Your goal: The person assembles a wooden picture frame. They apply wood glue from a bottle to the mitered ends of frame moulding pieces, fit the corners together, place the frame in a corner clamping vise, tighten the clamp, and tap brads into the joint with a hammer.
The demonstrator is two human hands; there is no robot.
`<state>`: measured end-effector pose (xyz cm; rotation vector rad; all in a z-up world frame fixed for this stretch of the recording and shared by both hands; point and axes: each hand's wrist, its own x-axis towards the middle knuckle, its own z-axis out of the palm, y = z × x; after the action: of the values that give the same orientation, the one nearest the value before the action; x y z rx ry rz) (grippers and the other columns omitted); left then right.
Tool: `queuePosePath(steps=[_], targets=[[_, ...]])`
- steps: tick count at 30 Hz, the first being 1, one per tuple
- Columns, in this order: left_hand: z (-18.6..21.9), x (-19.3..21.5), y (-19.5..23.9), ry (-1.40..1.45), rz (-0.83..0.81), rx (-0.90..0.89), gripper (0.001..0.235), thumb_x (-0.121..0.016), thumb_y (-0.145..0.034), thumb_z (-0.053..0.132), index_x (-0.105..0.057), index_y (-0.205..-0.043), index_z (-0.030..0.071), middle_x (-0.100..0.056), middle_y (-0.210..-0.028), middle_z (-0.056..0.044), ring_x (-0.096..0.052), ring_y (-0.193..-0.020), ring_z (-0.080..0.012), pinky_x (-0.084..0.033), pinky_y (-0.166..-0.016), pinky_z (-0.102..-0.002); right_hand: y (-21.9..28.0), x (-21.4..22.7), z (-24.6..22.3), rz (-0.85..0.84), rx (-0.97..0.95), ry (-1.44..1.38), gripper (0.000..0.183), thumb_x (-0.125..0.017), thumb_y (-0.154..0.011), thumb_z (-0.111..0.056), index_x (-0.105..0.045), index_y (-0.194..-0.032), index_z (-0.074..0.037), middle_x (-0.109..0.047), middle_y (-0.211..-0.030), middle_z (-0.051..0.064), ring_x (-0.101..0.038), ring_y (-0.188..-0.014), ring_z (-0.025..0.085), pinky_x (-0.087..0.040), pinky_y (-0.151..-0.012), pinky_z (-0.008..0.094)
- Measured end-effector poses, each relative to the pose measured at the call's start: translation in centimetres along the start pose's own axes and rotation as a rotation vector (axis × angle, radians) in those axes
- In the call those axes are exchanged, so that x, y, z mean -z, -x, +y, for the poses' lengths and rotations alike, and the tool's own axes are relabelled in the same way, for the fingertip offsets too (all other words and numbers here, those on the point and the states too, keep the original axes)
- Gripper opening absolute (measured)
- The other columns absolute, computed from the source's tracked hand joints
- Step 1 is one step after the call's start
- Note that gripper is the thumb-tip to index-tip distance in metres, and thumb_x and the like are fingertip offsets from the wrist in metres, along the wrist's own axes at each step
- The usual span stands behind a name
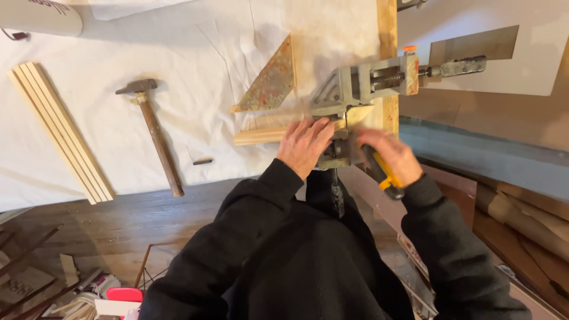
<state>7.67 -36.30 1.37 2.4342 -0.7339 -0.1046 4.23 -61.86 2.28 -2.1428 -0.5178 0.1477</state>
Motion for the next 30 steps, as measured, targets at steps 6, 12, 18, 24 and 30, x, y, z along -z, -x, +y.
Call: queuePosePath(steps=[6, 12, 18, 24, 30], targets=[[0.2, 0.6, -0.4, -0.011, 0.03, -0.014, 0.042, -0.076, -0.085, 0.018, -0.061, -0.124, 0.012, -0.064, -0.124, -0.004, -0.061, -0.11, -0.0276, -0.05, -0.091, -0.044, 0.6, -0.5, 0.1, -0.07, -0.012, 0.014, 0.044, -0.065, -0.082, 0.007, -0.063, -0.124, -0.006, -0.068, -0.133, 0.017, -0.065, -0.125, 0.036, -0.051, -0.106, 0.04], [0.7, 1.0, 0.3, 0.03, -0.039, 0.015, 0.04, -0.077, -0.087, 0.014, -0.06, -0.122, 0.01, -0.065, -0.127, -0.004, -0.062, -0.11, -0.0271, -0.05, -0.093, -0.044, 0.6, -0.3, 0.9, 0.078, -0.065, 0.099, 0.042, -0.065, -0.086, 0.008, -0.063, -0.125, -0.006, -0.07, -0.13, 0.017, -0.068, -0.124, 0.033, -0.052, -0.099, 0.037], [1.0, 1.6, 0.1, 0.031, 0.047, -0.007, 0.052, -0.079, -0.084, 0.012, -0.057, -0.13, 0.01, -0.065, -0.127, -0.005, -0.061, -0.117, -0.0284, -0.048, -0.101, -0.045, 4.2, -0.8, -0.4, 0.212, -0.446, -0.623, 0.027, -0.068, -0.099, -0.008, -0.056, -0.123, -0.005, -0.071, -0.127, 0.012, -0.065, -0.107, 0.025, -0.053, -0.091, 0.037], [6.4, 7.0, 1.5, 0.824, 0.02, 0.368, 0.047, -0.09, -0.076, 0.023, -0.069, -0.114, 0.004, -0.072, -0.108, -0.007, -0.071, -0.097, -0.0176, -0.058, -0.086, -0.034, 2.9, -1.2, -7.0, 0.359, -0.348, -1.335, 0.029, -0.068, -0.106, -0.015, -0.056, -0.131, -0.006, -0.057, -0.13, 0.012, -0.058, -0.135, 0.031, -0.047, -0.114, 0.046], [5.9, 10.1, 6.5, 1.315, 0.093, 0.617, 0.017, -0.08, -0.093, 0.013, -0.072, -0.098, -0.001, -0.073, -0.091, -0.001, -0.07, -0.085, -0.0066, -0.057, -0.076, -0.024, -0.1, -4.1, -11.2, 0.201, -0.349, -1.401, 0.036, -0.072, -0.102, -0.021, -0.054, -0.13, -0.007, -0.064, -0.132, 0.018, -0.058, -0.128, 0.028, -0.044, -0.112, 0.042]])
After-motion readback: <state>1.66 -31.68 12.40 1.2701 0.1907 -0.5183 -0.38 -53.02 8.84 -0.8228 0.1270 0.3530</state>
